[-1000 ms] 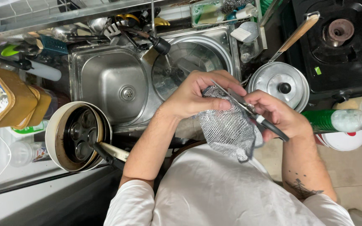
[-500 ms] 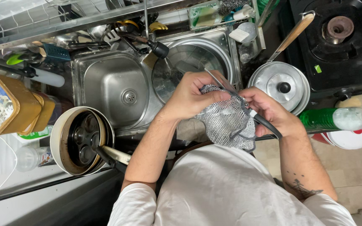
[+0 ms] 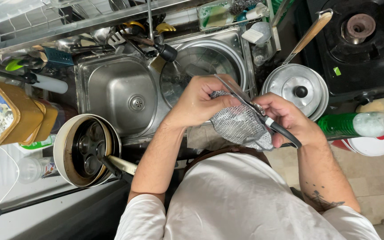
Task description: The person washes dishes at a double kitchen sink. They rinse a plastic container under running water, scrub and rinse a glass lid, then scrub a large metal pot lid with a steel wool pad and rinse it, placing cleaned items aside.
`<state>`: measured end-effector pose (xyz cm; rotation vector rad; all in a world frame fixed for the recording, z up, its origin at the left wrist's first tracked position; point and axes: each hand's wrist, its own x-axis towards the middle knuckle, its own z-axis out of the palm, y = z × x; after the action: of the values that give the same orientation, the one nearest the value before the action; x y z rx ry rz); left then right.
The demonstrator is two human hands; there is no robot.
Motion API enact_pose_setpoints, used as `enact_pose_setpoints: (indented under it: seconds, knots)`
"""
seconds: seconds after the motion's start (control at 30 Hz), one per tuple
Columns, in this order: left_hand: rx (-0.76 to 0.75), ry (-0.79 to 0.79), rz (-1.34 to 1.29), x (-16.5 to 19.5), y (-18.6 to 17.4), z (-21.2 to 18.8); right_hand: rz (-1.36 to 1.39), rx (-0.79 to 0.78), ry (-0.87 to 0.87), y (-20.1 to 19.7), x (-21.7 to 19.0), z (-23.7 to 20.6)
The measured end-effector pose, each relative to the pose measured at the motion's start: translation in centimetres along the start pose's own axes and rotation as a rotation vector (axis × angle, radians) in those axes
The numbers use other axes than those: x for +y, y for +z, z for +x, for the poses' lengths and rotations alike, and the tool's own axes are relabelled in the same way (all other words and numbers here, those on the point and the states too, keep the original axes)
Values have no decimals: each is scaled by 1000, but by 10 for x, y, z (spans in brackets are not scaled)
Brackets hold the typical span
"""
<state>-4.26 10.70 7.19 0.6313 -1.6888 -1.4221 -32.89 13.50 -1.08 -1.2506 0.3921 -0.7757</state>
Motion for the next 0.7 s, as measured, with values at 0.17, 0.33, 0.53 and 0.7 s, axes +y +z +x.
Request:
enact_pose_setpoints:
  seconds: [0.17, 0.33, 0.53, 0.7]
  knots:
    - [2, -24, 16, -1, 0, 1, 46, -12, -21, 1, 0, 2]
    - [2, 30, 43, -7, 1, 4, -6, 14, -84, -3, 1, -1]
    - [25, -16, 82, -7, -3, 3, 90, 131, -302, -23, -24, -10]
    - [13, 7, 95, 0, -8, -1, -121, 767, -390, -82, -19, -43]
